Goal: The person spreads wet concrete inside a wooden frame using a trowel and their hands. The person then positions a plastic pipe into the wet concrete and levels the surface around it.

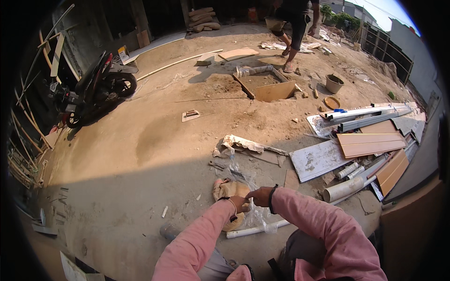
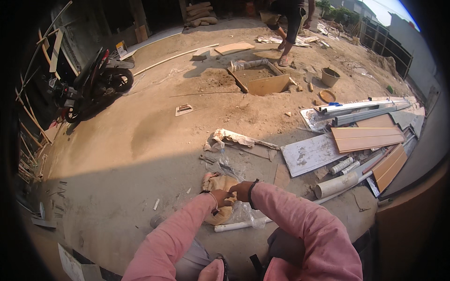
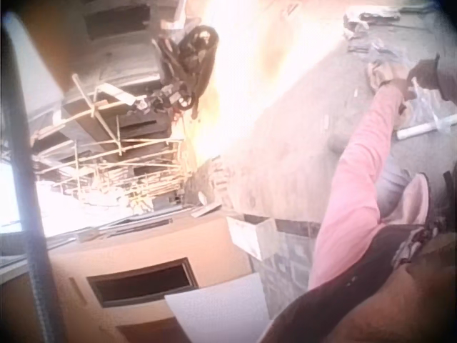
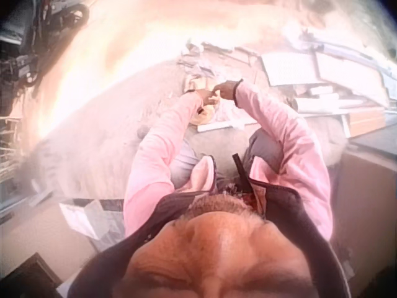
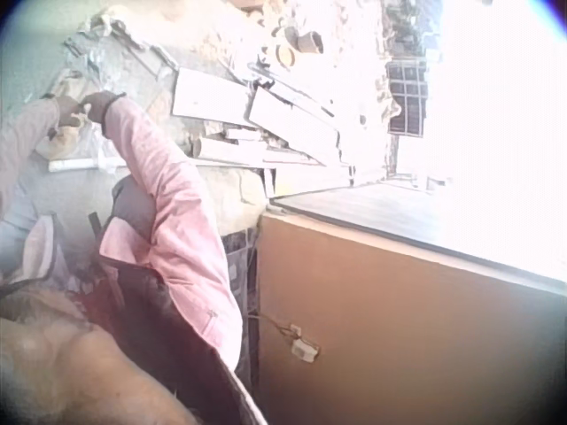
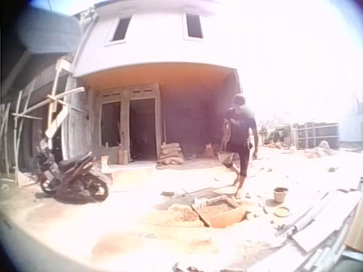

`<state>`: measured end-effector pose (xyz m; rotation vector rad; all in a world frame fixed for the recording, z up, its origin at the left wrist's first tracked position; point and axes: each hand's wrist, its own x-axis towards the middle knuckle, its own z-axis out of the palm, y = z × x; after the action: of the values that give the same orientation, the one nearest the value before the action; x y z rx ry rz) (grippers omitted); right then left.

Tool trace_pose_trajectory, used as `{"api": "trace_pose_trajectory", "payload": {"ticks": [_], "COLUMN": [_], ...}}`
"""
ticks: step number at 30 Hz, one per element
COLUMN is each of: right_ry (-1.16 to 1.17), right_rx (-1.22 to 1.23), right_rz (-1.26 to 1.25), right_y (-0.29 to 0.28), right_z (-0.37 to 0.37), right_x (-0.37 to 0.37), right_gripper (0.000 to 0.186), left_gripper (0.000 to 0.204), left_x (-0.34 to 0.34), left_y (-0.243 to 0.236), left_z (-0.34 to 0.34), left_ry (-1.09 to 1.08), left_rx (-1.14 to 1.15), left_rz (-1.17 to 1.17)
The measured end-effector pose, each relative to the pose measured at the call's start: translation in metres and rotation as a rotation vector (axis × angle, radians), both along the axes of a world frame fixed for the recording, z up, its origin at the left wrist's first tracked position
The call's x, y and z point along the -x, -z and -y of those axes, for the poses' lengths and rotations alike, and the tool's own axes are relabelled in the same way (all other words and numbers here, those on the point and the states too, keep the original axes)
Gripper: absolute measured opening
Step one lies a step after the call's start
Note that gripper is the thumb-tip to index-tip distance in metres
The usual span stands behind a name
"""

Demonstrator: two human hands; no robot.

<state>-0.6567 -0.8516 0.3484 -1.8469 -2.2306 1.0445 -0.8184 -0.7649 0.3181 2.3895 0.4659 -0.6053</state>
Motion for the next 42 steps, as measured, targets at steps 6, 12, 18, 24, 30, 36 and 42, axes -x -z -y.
{"api": "trace_pose_trajectory", "payload": {"ticks": [6, 12, 18, 24, 30, 36, 42], "right_ry": [0.004, -0.027, -0.014, 0.007, 0.0, -0.004, -0.013], "right_rx": [0.048, -0.027, -0.012, 0.067, 0.067, 0.064, 0.034], "right_rz": [-0.004, -0.014, -0.007, 0.031, 0.03, 0.022, 0.001], "right_y": [-0.001, 0.011, 0.007, -0.013, -0.005, -0.014, 0.002], "right_z": [0.004, -0.001, -0.001, 0.001, 0.0, 0.001, -0.001], "right_x": [0.003, 0.001, -0.001, 0.008, 0.006, 0.008, 0.003], "right_gripper": [0.041, 0.04, 0.04, 0.041, 0.041, 0.041, 0.04], "left_gripper": [0.058, 0.058, 0.058, 0.058, 0.059, 0.061, 0.059], "left_x": [0.0, 0.004, -0.001, 0.003, 0.002, 0.002, 0.002], "left_y": [0.027, 0.028, 0.027, 0.013, 0.027, 0.026, 0.024], "left_z": [0.002, -0.004, -0.004, -0.002, -0.004, -0.004, -0.004], "left_ry": [-0.009, 0.024, 0.002, 0.011, 0.031, 0.026, 0.014], "left_rx": [-0.013, -0.035, -0.035, -0.01, -0.022, -0.034, 0.0], "left_rz": [-0.035, 0.013, -0.01, -0.014, 0.002, -0.021, -0.009]}}
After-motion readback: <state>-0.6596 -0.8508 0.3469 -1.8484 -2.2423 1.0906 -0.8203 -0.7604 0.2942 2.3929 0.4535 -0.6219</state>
